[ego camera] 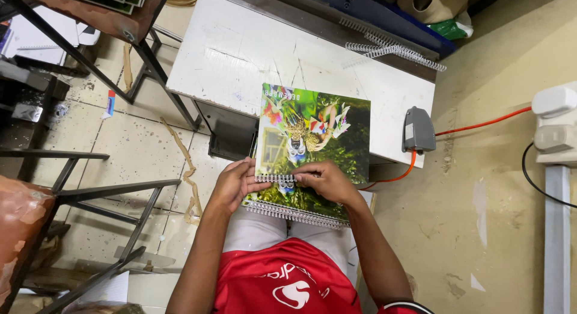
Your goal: The person handles a white plastic spiral binding coil and a printed calendar sheet, inserting the coil into the punched holes to bind the pages. They repeatedly flip through the assembled calendar to check the binding and then place it on a stack.
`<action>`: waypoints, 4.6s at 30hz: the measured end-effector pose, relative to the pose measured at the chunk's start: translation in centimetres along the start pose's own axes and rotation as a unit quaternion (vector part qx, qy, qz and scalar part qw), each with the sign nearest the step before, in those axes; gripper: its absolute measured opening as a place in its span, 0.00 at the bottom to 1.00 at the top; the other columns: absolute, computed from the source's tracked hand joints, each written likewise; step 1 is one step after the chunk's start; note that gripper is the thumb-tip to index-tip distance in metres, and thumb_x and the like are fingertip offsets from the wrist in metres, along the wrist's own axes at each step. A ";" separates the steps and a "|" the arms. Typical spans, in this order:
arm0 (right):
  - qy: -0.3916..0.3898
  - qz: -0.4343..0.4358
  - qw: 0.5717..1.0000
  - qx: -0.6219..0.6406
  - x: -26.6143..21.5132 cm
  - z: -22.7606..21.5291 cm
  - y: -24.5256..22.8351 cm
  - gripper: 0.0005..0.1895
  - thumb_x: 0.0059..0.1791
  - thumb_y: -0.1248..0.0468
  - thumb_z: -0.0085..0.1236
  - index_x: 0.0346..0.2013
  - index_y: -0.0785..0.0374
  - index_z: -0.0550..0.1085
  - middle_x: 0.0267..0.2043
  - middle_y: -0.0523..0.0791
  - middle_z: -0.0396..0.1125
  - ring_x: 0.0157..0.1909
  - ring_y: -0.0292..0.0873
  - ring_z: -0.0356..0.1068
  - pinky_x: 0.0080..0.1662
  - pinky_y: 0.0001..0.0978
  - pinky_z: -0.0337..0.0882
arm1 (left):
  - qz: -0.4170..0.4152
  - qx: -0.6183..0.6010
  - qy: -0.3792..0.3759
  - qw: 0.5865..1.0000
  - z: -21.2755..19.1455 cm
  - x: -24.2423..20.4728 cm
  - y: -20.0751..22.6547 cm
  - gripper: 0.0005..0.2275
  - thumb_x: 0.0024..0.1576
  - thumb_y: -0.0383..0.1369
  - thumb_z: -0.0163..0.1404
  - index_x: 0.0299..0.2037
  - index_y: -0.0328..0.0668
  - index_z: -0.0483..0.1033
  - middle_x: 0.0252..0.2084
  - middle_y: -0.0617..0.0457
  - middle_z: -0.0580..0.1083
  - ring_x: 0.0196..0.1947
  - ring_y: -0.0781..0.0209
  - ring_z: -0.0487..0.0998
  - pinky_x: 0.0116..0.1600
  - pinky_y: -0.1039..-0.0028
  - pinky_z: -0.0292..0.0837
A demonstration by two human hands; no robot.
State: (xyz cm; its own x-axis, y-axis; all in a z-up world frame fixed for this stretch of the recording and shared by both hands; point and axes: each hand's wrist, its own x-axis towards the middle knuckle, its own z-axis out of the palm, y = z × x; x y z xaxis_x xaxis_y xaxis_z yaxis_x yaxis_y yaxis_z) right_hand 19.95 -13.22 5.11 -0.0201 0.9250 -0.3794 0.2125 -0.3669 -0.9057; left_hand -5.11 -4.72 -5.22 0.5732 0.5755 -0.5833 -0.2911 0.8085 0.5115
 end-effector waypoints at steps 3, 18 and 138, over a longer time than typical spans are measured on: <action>0.038 0.016 0.999 0.017 0.1 -0.4 2.5 0.14 0.51 0.70 0.65 0.51 0.63 0.85 0.23 0.50 0.75 0.14 0.35 0.65 0.21 0.25 0.66 | -0.001 0.013 0.012 1.000 1.1 -1.0 0.7 0.08 0.69 0.25 0.41 0.52 0.26 0.69 0.48 0.27 0.79 0.49 0.24 0.83 0.54 0.41 0.82; 0.048 -0.024 0.984 -0.172 -1.4 0.0 0.8 0.11 0.56 0.64 0.62 0.52 0.59 0.85 0.46 0.55 0.81 0.47 0.64 0.79 0.52 0.56 0.76 | 0.034 0.199 0.019 0.979 1.1 -1.0 -0.8 0.06 0.62 0.24 0.53 0.42 0.25 0.72 0.31 0.35 0.82 0.11 0.58 0.79 0.10 0.82 0.64; 0.213 0.128 0.843 0.478 -15.1 5.7 11.2 0.15 0.56 0.62 0.56 0.50 0.74 0.75 0.34 0.61 0.78 0.25 0.48 0.75 0.23 0.33 0.69 | 0.612 0.571 0.271 0.476 6.4 0.2 30.3 0.15 0.67 0.15 0.54 0.63 0.23 0.70 0.65 0.28 0.69 0.67 0.33 0.69 0.72 0.40 0.62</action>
State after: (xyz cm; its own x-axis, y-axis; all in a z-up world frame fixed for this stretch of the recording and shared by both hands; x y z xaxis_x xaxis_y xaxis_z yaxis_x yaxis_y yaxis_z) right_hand 17.06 -31.84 -0.40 0.3023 0.6802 -0.6678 -0.7310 -0.2842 -0.6203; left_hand -8.94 19.09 14.24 0.1379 0.7270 0.6726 0.6301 -0.5884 0.5068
